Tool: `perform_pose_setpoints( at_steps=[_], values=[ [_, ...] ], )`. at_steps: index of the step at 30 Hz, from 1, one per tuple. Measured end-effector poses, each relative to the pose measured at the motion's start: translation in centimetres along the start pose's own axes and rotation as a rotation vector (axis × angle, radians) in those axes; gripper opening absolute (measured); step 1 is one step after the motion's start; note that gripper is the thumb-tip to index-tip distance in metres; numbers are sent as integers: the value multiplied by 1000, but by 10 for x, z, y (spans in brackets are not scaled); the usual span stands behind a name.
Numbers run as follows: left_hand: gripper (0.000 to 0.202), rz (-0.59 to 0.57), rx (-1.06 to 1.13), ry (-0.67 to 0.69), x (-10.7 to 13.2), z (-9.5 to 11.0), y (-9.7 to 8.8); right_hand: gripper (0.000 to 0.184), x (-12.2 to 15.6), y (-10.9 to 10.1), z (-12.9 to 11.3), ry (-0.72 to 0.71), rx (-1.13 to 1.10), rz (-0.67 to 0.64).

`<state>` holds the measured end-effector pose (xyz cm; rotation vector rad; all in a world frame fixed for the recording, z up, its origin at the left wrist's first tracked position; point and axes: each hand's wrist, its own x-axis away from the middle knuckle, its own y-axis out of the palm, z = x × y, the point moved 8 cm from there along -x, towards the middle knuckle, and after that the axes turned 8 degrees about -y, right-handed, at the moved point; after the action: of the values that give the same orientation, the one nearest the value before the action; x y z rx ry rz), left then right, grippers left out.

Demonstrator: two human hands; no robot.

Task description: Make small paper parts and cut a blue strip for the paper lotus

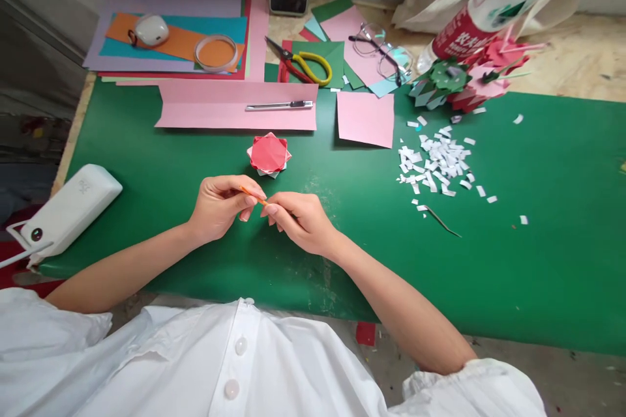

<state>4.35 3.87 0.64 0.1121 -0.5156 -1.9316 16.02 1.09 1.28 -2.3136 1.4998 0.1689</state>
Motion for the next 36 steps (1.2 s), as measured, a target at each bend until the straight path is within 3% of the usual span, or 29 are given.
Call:
perform_pose_setpoints(
  at_steps=[4,7,9,11,14,18,23,27,31,33,36],
  values=[
    [13,52,-143,161,-5,44,-15,31,-1,-18,-1,-52,151,34],
    [10,201,-393,433,-7,95,-40,27,-10,-42,-3,-79,260,91],
    [8,277,-586,518,-10,118,-54,24,-27,-61,-5,-104,346,132],
    [9,354,-615,549,-14,131,-71,21,-56,-78,-7,-158,507,138],
    [11,417,-481,475,-19,125,-91,23,-117,-83,-2,-245,769,44],
    [16,432,-354,358,-25,95,-102,34,-203,-59,37,-185,989,-234],
    [16,420,-355,307,-32,79,-114,35,-263,-33,77,-98,1161,-438],
    [21,450,-459,320,-28,89,-117,32,-267,-32,78,-99,1150,-528],
    [20,420,-557,393,-19,103,-106,29,-243,-33,47,-242,1045,-488],
    [19,367,-573,384,-20,101,-101,29,-227,-34,31,-340,1013,-420],
    [22,283,-616,232,-29,82,-100,36,-208,-37,32,-310,982,-413]
  ],
)
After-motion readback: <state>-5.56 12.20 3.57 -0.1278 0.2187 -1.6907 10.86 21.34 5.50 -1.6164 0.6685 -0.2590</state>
